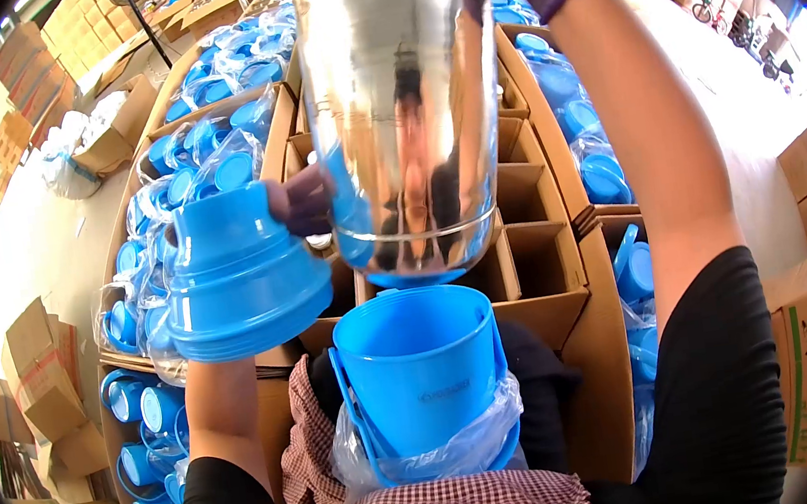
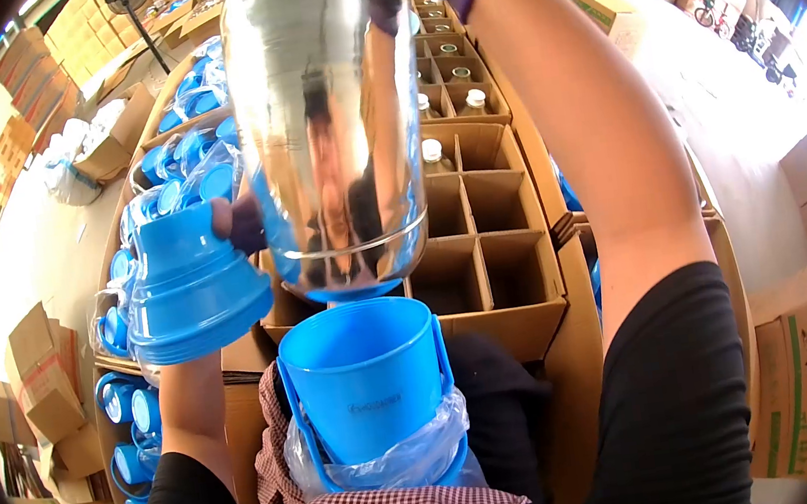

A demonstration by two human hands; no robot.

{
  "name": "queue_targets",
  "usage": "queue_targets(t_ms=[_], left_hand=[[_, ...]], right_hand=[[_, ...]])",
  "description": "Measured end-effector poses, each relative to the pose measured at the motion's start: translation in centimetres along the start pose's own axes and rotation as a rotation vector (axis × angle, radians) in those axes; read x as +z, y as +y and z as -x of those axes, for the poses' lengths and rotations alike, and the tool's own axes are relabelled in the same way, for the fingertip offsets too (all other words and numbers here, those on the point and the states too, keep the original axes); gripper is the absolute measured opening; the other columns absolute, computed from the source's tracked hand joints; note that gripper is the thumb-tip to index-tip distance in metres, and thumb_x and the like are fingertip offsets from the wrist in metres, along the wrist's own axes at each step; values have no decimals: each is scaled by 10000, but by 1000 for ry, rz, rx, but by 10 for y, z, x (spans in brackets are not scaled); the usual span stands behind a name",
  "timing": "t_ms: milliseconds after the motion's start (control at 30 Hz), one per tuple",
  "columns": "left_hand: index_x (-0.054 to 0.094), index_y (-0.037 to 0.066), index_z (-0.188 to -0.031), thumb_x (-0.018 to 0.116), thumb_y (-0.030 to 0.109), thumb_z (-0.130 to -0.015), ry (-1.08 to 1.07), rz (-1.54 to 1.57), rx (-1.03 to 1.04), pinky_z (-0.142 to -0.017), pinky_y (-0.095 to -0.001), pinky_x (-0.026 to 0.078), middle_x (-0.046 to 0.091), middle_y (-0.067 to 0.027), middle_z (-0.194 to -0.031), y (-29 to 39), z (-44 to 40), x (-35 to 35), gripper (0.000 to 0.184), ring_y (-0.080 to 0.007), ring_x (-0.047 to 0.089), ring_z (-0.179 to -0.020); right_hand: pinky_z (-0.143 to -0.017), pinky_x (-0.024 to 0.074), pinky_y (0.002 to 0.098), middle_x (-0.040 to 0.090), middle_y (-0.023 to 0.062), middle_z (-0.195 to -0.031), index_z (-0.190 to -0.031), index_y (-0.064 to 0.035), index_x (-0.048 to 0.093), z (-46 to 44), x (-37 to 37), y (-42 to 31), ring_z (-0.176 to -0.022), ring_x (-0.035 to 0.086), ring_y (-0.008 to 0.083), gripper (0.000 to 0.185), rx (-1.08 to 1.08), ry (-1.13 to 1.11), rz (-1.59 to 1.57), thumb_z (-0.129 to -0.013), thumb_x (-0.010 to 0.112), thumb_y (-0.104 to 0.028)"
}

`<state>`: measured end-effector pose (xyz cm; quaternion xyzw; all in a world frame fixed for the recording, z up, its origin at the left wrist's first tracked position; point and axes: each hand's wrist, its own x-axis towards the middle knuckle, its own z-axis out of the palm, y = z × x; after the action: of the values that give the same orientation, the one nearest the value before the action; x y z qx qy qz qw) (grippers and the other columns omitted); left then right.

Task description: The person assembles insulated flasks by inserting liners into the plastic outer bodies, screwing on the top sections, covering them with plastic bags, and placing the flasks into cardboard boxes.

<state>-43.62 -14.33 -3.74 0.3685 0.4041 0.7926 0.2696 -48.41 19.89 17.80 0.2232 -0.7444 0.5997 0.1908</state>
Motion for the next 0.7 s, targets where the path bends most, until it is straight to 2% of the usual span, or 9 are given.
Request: queue_targets(t_ms=[67,200,267,367,433,500,567,600,700], left_hand=[[557,58,-1421,572,755,-865,36,-59,-22,-1240,-502,259,271,-212,-1636,4,19,4,892,-368,278,-1503],[524,56,-1447,585,715,-887,120,-148,-54,-1224,-511,294,323,-208,-1609,9,60,10,868,-365,335,-1472],[507,55,-1460,591,696,-898,163,-165,-56,-1215,-515,312,349,-206,-1596,9,76,12,857,-364,364,-1457],[482,53,-1480,600,666,-914,251,-150,-20,-1203,-522,339,389,-202,-1576,5,85,8,843,-361,407,-1433],[465,52,-1493,606,647,-925,355,-77,42,-1194,-526,357,415,-200,-1562,-1,74,-3,834,-360,435,-1418],[448,51,-1505,613,627,-936,438,-11,91,-1186,-530,375,441,-198,-1549,-9,45,-16,827,-358,464,-1402],[432,50,-1518,619,607,-947,440,31,80,-1178,-534,393,467,-196,-1535,-24,17,-15,820,-357,492,-1387],[423,49,-1525,622,597,-952,390,119,42,-1173,-537,401,480,-195,-1528,-35,4,-8,817,-356,507,-1379],[426,47,-1519,672,566,-943,232,532,-189,-1126,-494,476,554,-183,-1465,-62,-18,25,813,-315,578,-1320]], right_hand=[[-575,478,307,667,-9,-765,-881,-112,755,27,17,-3,-646,588,121,330,413,46,-78,-935,757,-437],[-669,542,289,698,25,-845,-991,-74,757,19,36,93,-713,638,130,271,369,-45,-208,-936,763,-339],[-902,594,347,738,83,-1169,-1235,-42,718,42,48,95,-1040,704,172,491,397,-161,-83,-908,775,-403],[-839,595,339,729,65,-1015,-1110,-61,779,92,67,94,-946,687,152,376,450,-249,-147,-963,694,-397],[-639,580,290,727,57,-796,-906,-26,764,132,86,81,-681,688,118,458,478,-220,-53,-855,792,-481],[-664,580,312,711,75,-706,-875,10,760,173,100,74,-659,700,146,587,502,-198,24,-775,825,-565],[-762,585,307,736,143,-918,-1042,95,681,216,116,78,-829,721,164,689,433,-65,156,-797,829,-531],[-819,581,310,716,166,-1062,-1216,106,599,235,122,62,-945,706,171,719,647,-75,-124,-821,844,-442],[-926,545,307,691,141,-1153,-1357,59,520,271,113,42,-1022,672,171,627,755,-196,-305,-901,789,-277]])
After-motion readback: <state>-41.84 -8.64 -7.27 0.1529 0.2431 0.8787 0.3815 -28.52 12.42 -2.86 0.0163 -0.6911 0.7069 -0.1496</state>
